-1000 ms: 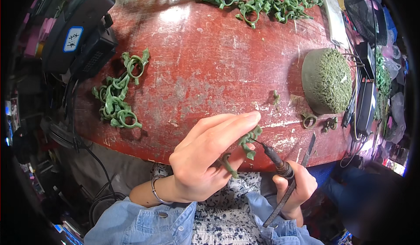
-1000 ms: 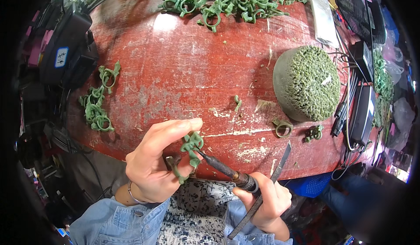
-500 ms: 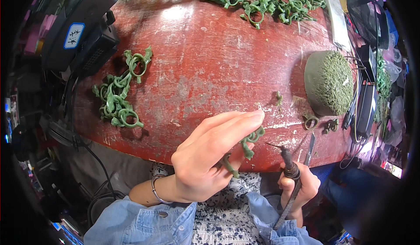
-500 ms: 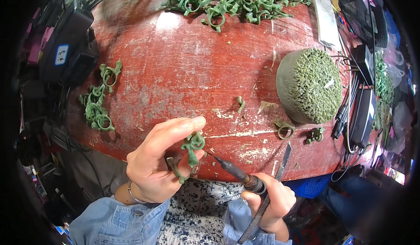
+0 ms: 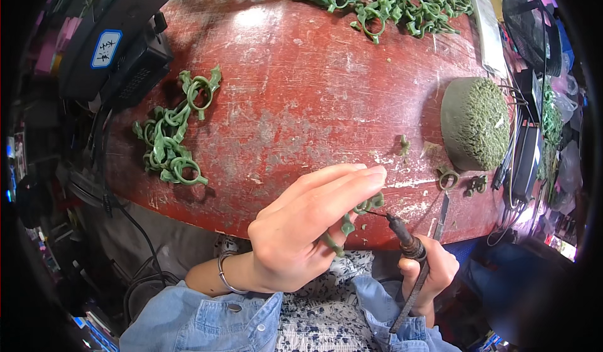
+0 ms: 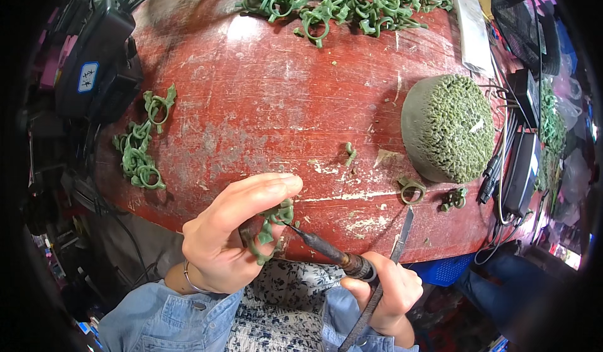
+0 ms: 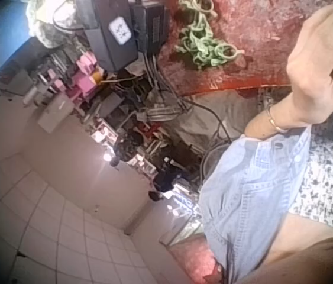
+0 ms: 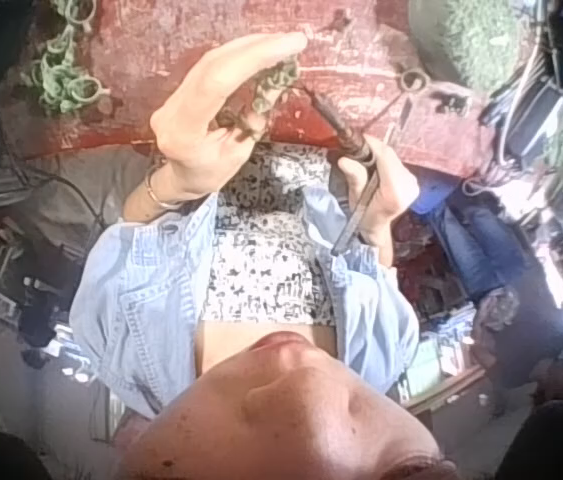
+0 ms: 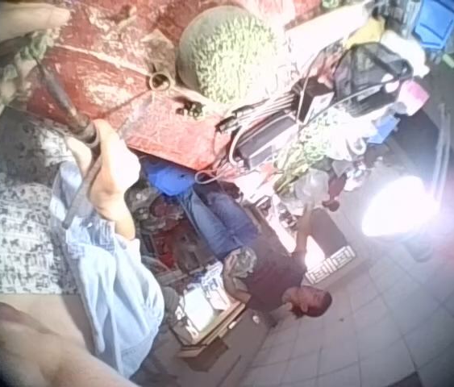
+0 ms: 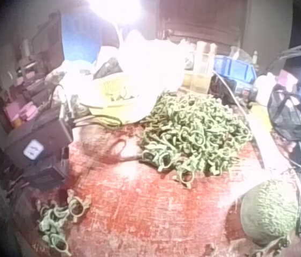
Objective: Shaping and joining green wax jewelry components using a specialized heat tool.
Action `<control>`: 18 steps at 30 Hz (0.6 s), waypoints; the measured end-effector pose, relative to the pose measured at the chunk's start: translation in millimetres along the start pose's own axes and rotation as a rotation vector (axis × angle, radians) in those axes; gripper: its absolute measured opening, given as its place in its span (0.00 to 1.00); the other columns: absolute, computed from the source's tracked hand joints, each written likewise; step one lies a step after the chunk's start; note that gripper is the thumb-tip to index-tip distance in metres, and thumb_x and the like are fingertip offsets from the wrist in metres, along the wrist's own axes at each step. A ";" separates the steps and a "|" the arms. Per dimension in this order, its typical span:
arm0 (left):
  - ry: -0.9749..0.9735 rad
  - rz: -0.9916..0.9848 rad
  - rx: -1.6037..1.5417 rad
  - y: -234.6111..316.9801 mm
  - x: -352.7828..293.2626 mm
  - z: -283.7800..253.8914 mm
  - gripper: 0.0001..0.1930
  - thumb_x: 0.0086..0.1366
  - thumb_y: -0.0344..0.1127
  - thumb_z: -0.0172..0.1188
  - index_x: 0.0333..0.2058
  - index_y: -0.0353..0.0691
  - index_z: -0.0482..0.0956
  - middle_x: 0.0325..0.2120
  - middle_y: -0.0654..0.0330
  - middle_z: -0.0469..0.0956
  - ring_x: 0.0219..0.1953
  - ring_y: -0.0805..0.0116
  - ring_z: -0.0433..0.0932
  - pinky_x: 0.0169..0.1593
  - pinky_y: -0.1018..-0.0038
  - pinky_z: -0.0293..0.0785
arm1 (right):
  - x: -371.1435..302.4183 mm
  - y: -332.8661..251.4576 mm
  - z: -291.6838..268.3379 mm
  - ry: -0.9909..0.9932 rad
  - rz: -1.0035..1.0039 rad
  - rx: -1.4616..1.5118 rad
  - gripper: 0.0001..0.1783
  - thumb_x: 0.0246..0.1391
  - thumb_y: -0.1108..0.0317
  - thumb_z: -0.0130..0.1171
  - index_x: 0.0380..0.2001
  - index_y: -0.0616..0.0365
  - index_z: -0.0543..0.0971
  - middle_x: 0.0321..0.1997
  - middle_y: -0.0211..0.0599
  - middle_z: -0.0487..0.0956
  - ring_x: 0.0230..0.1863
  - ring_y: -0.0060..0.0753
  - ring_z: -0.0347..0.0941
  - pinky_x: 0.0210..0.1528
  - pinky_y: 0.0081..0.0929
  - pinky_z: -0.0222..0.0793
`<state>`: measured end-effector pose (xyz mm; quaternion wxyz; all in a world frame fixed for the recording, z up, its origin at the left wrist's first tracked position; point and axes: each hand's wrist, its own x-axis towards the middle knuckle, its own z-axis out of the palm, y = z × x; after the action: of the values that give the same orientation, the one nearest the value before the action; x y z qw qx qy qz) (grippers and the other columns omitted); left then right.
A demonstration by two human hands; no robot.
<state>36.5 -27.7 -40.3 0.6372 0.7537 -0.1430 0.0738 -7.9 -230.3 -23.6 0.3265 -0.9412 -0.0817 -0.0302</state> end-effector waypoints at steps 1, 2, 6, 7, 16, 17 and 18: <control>0.001 -0.001 0.001 0.1 -0.3 0.0 0.17 0.54 0.16 0.52 0.45 0.29 0.68 0.41 0.43 0.72 0.43 0.60 0.74 0.40 0.76 0.74 | 0.2 0.3 0.1 -0.007 -0.005 -0.001 0.24 0.42 0.48 0.60 0.22 0.62 0.75 0.13 0.32 0.71 0.13 0.30 0.70 0.16 0.21 0.63; 0.001 -0.016 -0.004 0.4 -0.6 0.0 0.17 0.54 0.16 0.52 0.45 0.29 0.68 0.41 0.43 0.72 0.44 0.60 0.74 0.40 0.76 0.74 | 0.4 0.4 0.1 -0.014 -0.010 -0.002 0.24 0.42 0.48 0.61 0.22 0.63 0.75 0.13 0.32 0.71 0.13 0.30 0.70 0.16 0.21 0.63; -0.003 -0.015 -0.008 -0.7 -1.2 0.2 0.17 0.54 0.16 0.52 0.45 0.29 0.68 0.41 0.43 0.72 0.45 0.59 0.73 0.41 0.76 0.74 | -0.2 -0.1 0.0 -0.036 0.012 0.002 0.23 0.42 0.49 0.61 0.22 0.63 0.75 0.13 0.32 0.71 0.13 0.30 0.70 0.16 0.21 0.63; -0.003 -0.016 -0.008 -0.5 -1.3 0.3 0.17 0.54 0.16 0.52 0.45 0.29 0.68 0.41 0.43 0.72 0.45 0.59 0.73 0.41 0.76 0.74 | -0.2 0.3 -0.1 -0.037 0.006 0.001 0.23 0.42 0.49 0.61 0.22 0.63 0.75 0.13 0.32 0.72 0.13 0.30 0.70 0.16 0.21 0.63; -0.009 -0.045 -0.029 0.8 -2.6 -0.2 0.17 0.56 0.20 0.53 0.45 0.30 0.68 0.42 0.44 0.71 0.45 0.60 0.73 0.39 0.79 0.74 | 2.3 -1.8 -0.8 -0.040 -0.002 -0.014 0.24 0.42 0.49 0.61 0.22 0.63 0.75 0.13 0.33 0.71 0.13 0.31 0.70 0.16 0.21 0.63; -0.009 -0.057 -0.038 1.2 -3.1 0.0 0.17 0.56 0.20 0.53 0.46 0.30 0.68 0.42 0.44 0.71 0.45 0.60 0.73 0.38 0.79 0.74 | 2.4 -1.8 -0.9 -0.041 -0.003 -0.019 0.24 0.41 0.49 0.62 0.22 0.63 0.75 0.13 0.33 0.71 0.13 0.31 0.70 0.16 0.21 0.63; -0.009 -0.069 -0.047 1.3 -3.4 0.1 0.17 0.56 0.20 0.53 0.46 0.31 0.67 0.43 0.44 0.71 0.45 0.61 0.73 0.38 0.80 0.74 | 2.6 -2.1 -1.1 -0.041 -0.003 -0.018 0.24 0.41 0.49 0.62 0.22 0.63 0.75 0.13 0.33 0.71 0.13 0.31 0.70 0.16 0.21 0.63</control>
<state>32.9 -27.5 -40.0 0.6563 0.7433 -0.1214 0.0452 -5.7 -229.0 -21.2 0.3160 -0.9444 -0.0896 -0.0121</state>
